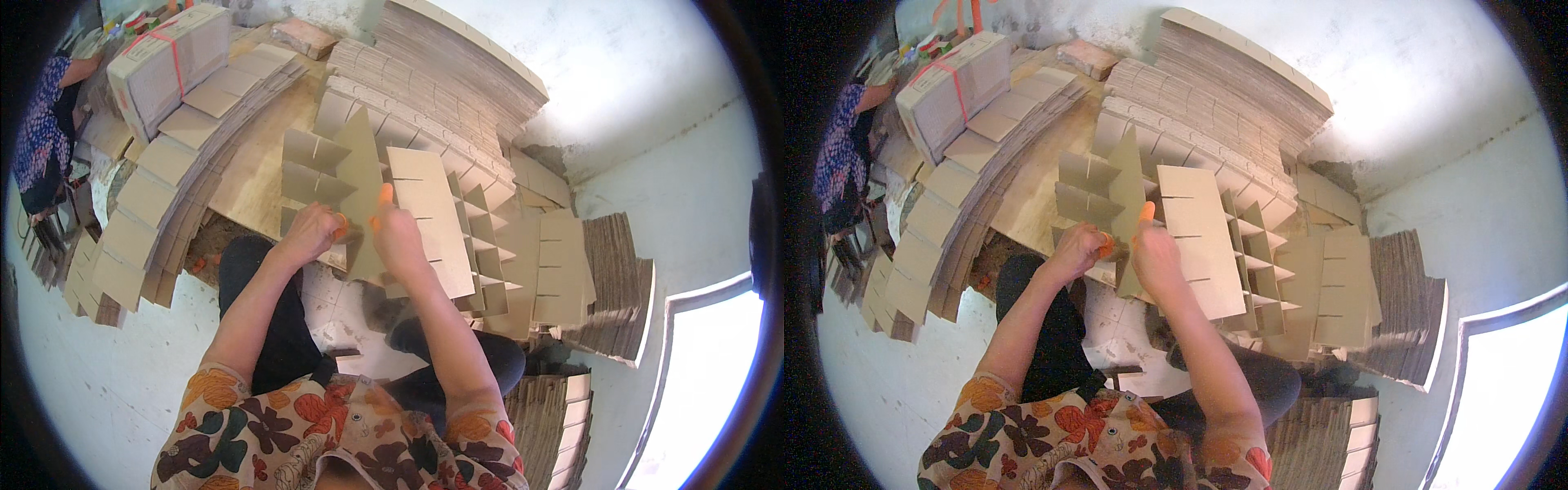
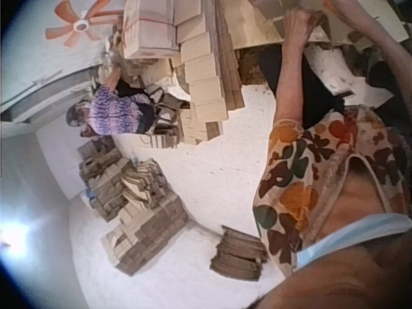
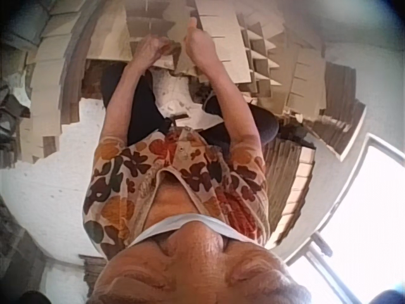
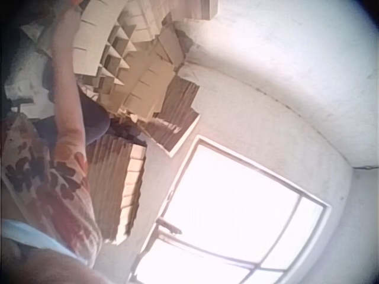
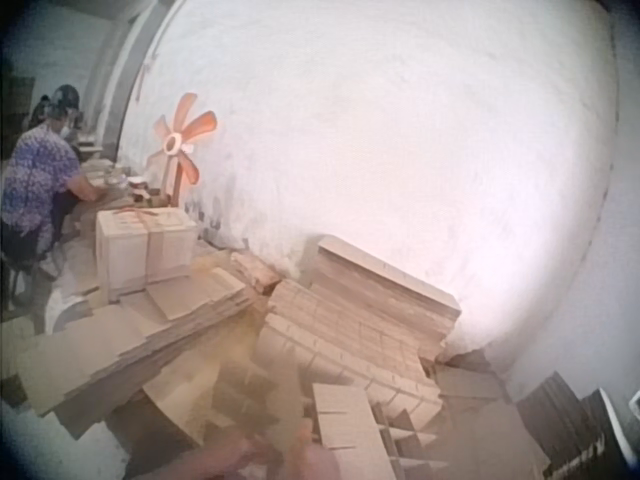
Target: The person folds pre-scored cardboard sheets into multi-compartment dividers by hand. They repeatedly pick up a flat sheet, fold along the score lines, and place the finished divider onto a growing stack.
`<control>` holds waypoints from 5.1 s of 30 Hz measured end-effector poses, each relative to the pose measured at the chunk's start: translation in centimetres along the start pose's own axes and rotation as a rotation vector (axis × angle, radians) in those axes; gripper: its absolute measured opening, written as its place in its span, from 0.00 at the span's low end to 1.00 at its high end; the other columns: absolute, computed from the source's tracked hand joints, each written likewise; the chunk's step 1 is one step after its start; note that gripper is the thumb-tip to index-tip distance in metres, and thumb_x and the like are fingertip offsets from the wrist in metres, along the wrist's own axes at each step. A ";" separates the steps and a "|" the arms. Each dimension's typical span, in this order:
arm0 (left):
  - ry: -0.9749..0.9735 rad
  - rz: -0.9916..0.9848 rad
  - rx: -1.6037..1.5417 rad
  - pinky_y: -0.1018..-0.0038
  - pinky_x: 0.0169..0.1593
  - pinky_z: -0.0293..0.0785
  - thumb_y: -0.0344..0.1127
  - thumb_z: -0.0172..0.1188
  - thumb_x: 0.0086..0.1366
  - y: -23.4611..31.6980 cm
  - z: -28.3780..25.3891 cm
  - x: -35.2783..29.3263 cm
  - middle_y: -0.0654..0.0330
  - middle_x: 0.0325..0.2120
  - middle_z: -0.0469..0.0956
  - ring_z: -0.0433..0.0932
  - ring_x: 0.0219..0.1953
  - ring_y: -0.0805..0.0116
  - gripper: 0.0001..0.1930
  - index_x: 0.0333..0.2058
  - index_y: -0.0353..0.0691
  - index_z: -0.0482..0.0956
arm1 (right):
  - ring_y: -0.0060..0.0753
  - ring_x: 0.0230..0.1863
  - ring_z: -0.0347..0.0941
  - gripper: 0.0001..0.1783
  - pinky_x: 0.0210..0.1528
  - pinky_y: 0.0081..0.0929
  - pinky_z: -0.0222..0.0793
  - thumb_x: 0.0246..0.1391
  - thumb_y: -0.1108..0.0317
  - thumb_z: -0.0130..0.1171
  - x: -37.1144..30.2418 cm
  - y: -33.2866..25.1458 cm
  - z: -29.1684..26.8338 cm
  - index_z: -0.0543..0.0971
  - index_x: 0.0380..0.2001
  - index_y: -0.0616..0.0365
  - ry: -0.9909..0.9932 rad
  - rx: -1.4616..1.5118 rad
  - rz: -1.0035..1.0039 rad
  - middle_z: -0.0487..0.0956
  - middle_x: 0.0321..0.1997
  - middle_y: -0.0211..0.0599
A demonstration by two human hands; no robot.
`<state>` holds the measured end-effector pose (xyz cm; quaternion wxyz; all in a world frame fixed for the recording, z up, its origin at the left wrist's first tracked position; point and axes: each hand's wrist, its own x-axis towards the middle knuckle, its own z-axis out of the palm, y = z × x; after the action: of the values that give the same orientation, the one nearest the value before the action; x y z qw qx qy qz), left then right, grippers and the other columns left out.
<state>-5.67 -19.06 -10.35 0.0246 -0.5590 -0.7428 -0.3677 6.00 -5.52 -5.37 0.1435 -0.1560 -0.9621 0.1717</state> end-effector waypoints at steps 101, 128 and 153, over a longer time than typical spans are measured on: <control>0.210 -0.118 0.018 0.63 0.31 0.70 0.25 0.63 0.44 -3.0 -2.8 -2.5 0.56 0.20 0.75 0.74 0.27 0.55 0.08 0.27 0.41 0.79 | 0.57 0.26 0.73 0.05 0.27 0.46 0.68 0.48 0.74 0.53 7.0 -5.9 3.8 0.73 0.25 0.66 0.170 0.037 -0.135 0.75 0.22 0.54; -0.347 0.086 0.234 0.63 0.66 0.51 0.20 0.62 0.39 0.9 -4.0 2.4 0.51 0.60 0.57 0.50 0.65 0.53 0.44 0.59 0.34 0.57 | 0.51 0.38 0.73 0.35 0.38 0.42 0.69 0.47 0.47 0.61 -3.8 9.4 -7.8 0.66 0.51 0.62 0.033 -0.323 0.452 0.76 0.35 0.50; -0.360 0.199 0.042 0.59 0.36 0.69 0.30 0.61 0.46 -4.2 2.9 14.2 0.53 0.28 0.76 0.74 0.35 0.49 0.12 0.32 0.43 0.75 | 0.21 0.30 0.69 0.35 0.33 0.18 0.66 0.33 0.67 0.75 -6.8 18.2 -7.6 0.73 0.47 0.70 -0.057 0.421 0.409 0.75 0.31 0.33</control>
<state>-13.47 -6.27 -8.33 -0.0604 -0.6858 -0.6837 -0.2422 19.26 10.57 -6.86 0.1080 -0.3086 -0.8575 0.3972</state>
